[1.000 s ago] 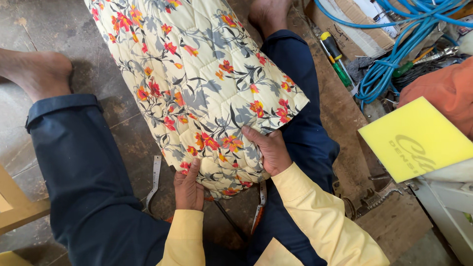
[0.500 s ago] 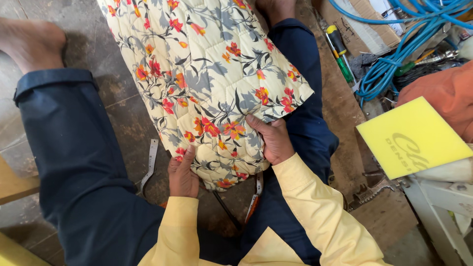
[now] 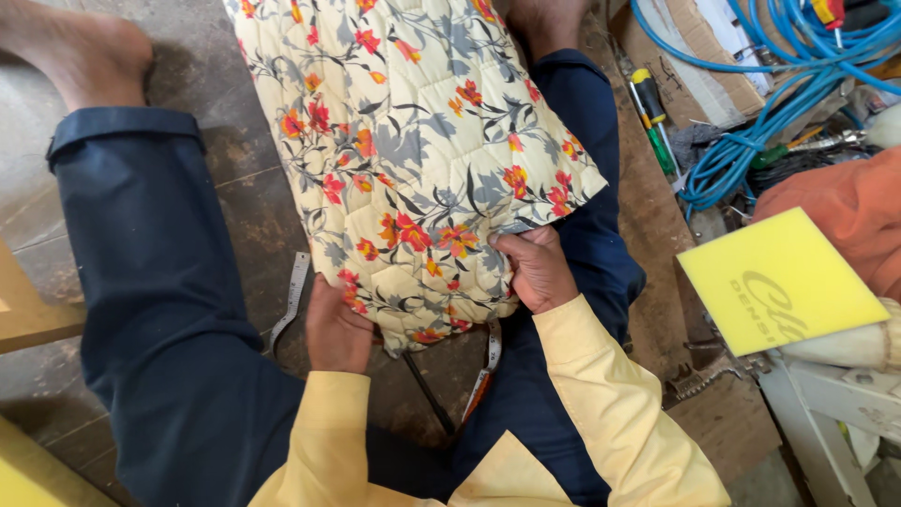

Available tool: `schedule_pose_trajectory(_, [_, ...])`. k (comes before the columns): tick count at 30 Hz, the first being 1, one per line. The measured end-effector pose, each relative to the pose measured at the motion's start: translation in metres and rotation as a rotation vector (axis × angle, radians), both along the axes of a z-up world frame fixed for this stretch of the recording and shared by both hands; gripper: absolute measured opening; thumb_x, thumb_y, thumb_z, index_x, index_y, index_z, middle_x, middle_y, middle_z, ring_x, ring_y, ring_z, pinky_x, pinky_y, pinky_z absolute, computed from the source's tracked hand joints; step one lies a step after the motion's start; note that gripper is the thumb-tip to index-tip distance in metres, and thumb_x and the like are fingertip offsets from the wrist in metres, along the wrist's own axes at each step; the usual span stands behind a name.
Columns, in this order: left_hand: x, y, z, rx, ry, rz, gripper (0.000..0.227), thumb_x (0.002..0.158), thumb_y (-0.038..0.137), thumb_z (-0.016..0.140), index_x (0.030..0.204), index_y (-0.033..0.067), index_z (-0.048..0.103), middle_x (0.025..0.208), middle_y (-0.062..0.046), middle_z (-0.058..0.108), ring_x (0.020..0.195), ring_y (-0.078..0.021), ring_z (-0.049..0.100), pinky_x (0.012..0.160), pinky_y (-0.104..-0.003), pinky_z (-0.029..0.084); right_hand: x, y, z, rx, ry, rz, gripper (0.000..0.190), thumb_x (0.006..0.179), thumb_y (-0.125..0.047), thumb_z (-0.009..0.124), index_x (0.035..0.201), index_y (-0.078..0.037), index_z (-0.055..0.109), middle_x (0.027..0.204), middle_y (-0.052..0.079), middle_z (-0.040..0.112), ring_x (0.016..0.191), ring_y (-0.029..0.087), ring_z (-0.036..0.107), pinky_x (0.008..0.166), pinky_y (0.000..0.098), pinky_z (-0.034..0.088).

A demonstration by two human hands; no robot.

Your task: The person measures a floral-patterned quilted fabric with a tape measure and marks it with a pen. They then use shears to cut the fabric along the marked lines, repeatedly adjusting and measuring the material during the process.

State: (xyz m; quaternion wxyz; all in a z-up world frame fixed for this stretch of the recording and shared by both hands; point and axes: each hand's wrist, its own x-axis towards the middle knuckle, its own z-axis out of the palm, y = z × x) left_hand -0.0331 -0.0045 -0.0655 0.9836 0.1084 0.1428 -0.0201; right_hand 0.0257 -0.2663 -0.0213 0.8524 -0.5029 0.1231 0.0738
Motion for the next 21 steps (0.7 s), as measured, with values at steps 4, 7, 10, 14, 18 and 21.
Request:
schedule_pose_trajectory(4, [0.001, -0.001, -0.007, 0.153, 0.015, 0.044, 0.046, 0.104, 0.0, 0.049, 0.15, 0.0019, 0.044, 0.147, -0.016, 0.056, 0.133, -0.0285, 0.058, 0.11, -0.045, 0.05, -0.004, -0.005, -0.008, 0.032, 0.015, -0.001, 0.041, 0.082, 0.017, 0.062, 0.12, 0.002, 0.068, 0.116, 0.012, 0.075, 0.104, 0.022, 0.071, 0.094, 0.0368, 0.055])
schedule_pose_trajectory(7, [-0.003, -0.006, -0.012, 0.259, -0.021, 0.051, 0.048, 0.104, -0.006, 0.051, 0.15, 0.0014, 0.044, 0.148, -0.016, 0.056, 0.134, -0.0273, 0.057, 0.113, -0.044, 0.049, -0.006, -0.009, -0.01, 0.045, 0.012, -0.009, 0.044, 0.081, 0.018, 0.061, 0.122, 0.002, 0.067, 0.118, 0.011, 0.074, 0.108, 0.021, 0.07, 0.098, 0.0359, 0.054])
schedule_pose_trajectory(10, [-0.004, -0.007, -0.013, 0.279, -0.004, 0.052, 0.052, 0.1, -0.01, 0.051, 0.15, 0.0028, 0.044, 0.147, -0.014, 0.056, 0.134, -0.0251, 0.057, 0.112, -0.043, 0.049, -0.008, -0.01, -0.008, 0.056, 0.02, 0.01, 0.043, 0.082, 0.017, 0.06, 0.122, 0.003, 0.067, 0.12, 0.011, 0.073, 0.109, 0.022, 0.069, 0.099, 0.0359, 0.054])
schedule_pose_trajectory(14, [-0.003, -0.006, -0.012, 0.242, 0.026, 0.036, 0.059, 0.091, -0.018, 0.046, 0.146, 0.002, 0.045, 0.146, -0.016, 0.057, 0.134, -0.0272, 0.058, 0.112, -0.044, 0.049, -0.013, -0.017, -0.003, 0.102, 0.024, 0.084, 0.04, 0.085, 0.013, 0.058, 0.123, 0.005, 0.066, 0.125, 0.013, 0.072, 0.114, 0.023, 0.067, 0.101, 0.0362, 0.051])
schedule_pose_trajectory(18, [-0.005, -0.003, -0.024, 0.277, -0.001, 0.013, 0.067, 0.081, -0.016, 0.042, 0.145, 0.0042, 0.046, 0.146, -0.015, 0.056, 0.135, -0.0278, 0.057, 0.112, -0.045, 0.05, -0.021, -0.017, -0.002, 0.201, 0.09, 0.055, 0.036, 0.093, -0.002, 0.057, 0.128, 0.007, 0.064, 0.129, 0.014, 0.07, 0.118, 0.025, 0.065, 0.104, 0.0383, 0.049])
schedule_pose_trajectory(21, [-0.007, -0.001, -0.039, 0.132, -0.004, -0.032, 0.055, 0.088, 0.007, 0.046, 0.144, 0.0074, 0.046, 0.147, -0.013, 0.056, 0.135, -0.0291, 0.058, 0.11, -0.047, 0.051, -0.026, -0.016, 0.004, 0.142, 0.095, 0.055, 0.036, 0.101, -0.012, 0.057, 0.133, 0.006, 0.06, 0.132, 0.013, 0.067, 0.122, 0.024, 0.062, 0.106, 0.0396, 0.048])
